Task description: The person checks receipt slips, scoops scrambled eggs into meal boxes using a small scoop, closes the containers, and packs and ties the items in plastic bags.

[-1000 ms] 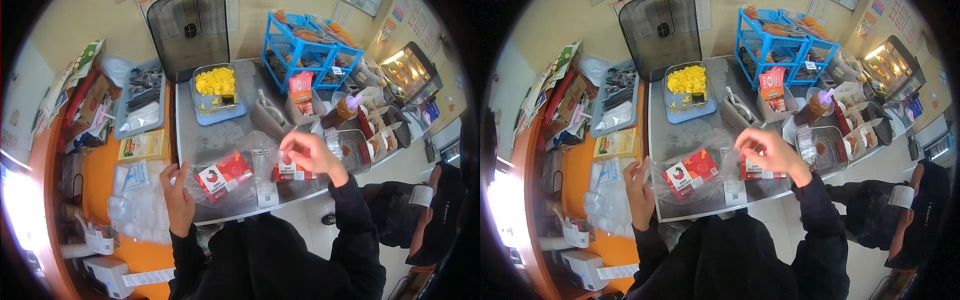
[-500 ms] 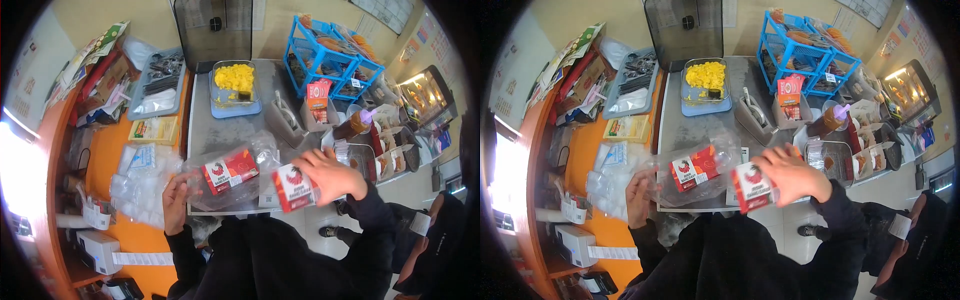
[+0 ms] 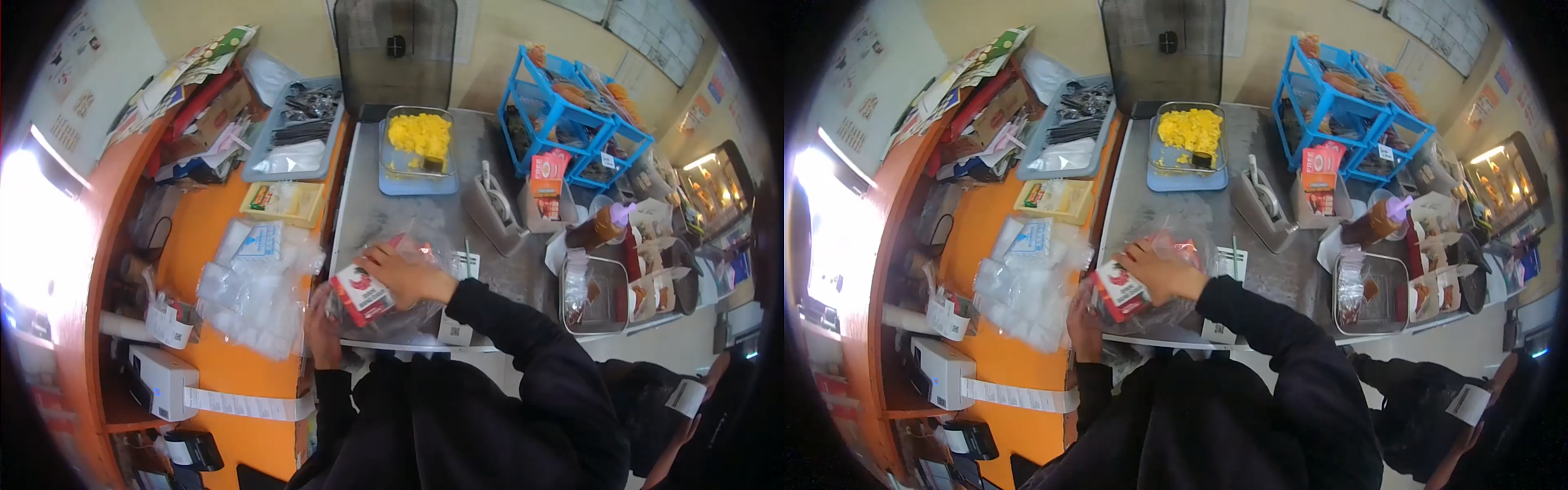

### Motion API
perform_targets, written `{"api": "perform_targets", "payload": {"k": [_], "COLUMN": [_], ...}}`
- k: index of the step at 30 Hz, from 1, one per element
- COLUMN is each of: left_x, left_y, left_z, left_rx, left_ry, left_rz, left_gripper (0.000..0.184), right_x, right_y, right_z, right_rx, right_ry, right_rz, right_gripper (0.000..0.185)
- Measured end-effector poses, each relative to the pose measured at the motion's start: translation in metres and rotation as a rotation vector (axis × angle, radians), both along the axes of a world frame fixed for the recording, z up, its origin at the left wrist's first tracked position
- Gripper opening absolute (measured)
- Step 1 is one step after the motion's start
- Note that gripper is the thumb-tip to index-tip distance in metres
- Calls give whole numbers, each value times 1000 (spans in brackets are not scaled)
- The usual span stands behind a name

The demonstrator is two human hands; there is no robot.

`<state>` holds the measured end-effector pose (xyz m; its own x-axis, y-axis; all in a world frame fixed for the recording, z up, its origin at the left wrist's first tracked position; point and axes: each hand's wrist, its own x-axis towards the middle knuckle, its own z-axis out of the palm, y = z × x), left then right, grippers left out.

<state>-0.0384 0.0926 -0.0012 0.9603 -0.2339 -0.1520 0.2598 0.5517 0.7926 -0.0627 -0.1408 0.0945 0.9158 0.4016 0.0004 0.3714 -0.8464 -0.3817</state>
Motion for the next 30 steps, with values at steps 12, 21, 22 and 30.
{"api": "perform_targets", "payload": {"k": [12,21,22,30], "left_x": [-7,50,48,60], "left_y": [-66,-30,-35,-31], "left_z": [175,175,182,185], "left_rx": [415,347,320,408], "left_ry": [-598,-434,-427,-486], "left_rz": [-299,-291,-289,-567], "left_gripper": [38,30,30,36], "right_x": [-21,-59,-57,188], "right_y": [11,-26,-25,-38], "right_z": [19,74,114,151], "right_rx": [-179,-737,-595,56], "right_ry": [-88,2,221,-117], "right_rz": [-383,-395,-321,122], "right_gripper": [77,95,95,31]}}
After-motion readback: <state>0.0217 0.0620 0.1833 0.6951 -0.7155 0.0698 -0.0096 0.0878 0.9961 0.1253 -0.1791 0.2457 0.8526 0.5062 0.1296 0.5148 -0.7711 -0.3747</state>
